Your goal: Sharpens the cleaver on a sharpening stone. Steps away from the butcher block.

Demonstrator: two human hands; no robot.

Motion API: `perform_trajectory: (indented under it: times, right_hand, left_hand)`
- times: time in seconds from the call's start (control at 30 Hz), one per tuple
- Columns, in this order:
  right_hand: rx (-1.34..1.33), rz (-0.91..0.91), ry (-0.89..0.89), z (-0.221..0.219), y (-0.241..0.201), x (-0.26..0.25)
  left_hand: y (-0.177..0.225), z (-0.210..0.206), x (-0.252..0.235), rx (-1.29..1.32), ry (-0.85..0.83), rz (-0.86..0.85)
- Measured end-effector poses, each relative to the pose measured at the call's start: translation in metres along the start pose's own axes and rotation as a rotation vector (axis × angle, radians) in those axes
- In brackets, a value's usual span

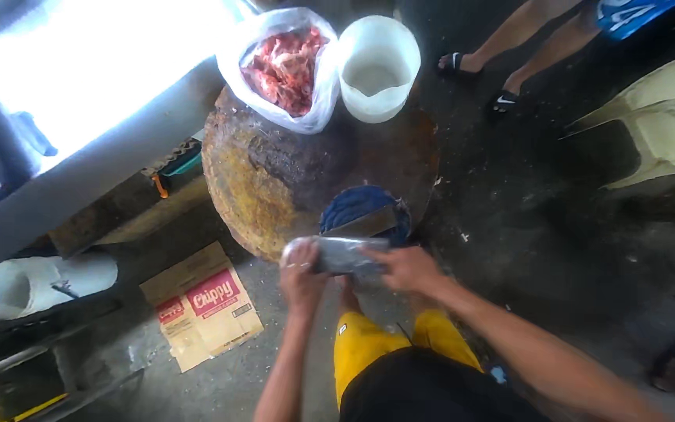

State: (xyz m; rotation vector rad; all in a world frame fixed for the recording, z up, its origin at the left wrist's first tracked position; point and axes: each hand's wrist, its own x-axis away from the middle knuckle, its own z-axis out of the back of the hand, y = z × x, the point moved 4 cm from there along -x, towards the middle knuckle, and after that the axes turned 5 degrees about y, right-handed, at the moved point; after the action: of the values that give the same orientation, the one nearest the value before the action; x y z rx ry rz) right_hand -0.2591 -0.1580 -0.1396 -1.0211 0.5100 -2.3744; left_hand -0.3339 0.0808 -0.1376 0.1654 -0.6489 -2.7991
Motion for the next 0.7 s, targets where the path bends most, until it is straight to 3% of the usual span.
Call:
perform_trajectory:
  times: [0.1, 0.17, 0.23, 0.37, 0.43, 0.5, 0.63, 0.7]
  right_hand:
    - [0.087, -0.254, 0.172, 0.031, 0.116, 0.076]
    - [0.140, -0.316, 0.173, 0.054, 0.140, 0.091]
    - [0.150, -0.254, 0.073, 0.053, 0.106, 0.061]
    - [0.061, 0.069, -0.147, -0.007, -0.044, -0.039]
    - [0.056, 0.167, -0.139, -0.018, -0.069, -0.052]
    - [0.025, 0.101, -0.066, -0.003, -0.031, -0.030]
    - [0.089, -0.258, 0.137, 0.027, 0.123, 0.082]
    - [0.122, -0.380, 0.134, 0.046, 0.147, 0.104]
  left_hand:
    - [0.121, -0.073, -0.020, 0.184, -0.031, -0.155]
    - [0.153, -0.097, -0.026, 0.253, -0.046, -0.189]
    - [0.112, -0.084, -0.020, 0.170, -0.058, -0.140]
    - [-0.055, 0.015, 0.019, -0.047, 0.039, 0.040]
    - [-0.078, 0.034, 0.025, -0.067, 0.090, 0.064]
    - [-0.038, 0.015, 0.012, -0.023, 0.116, -0.005]
    - [0.117, -0.079, -0.002, 0.251, 0.077, -0.219]
    - [0.153, -0.102, -0.012, 0.343, 0.045, -0.264]
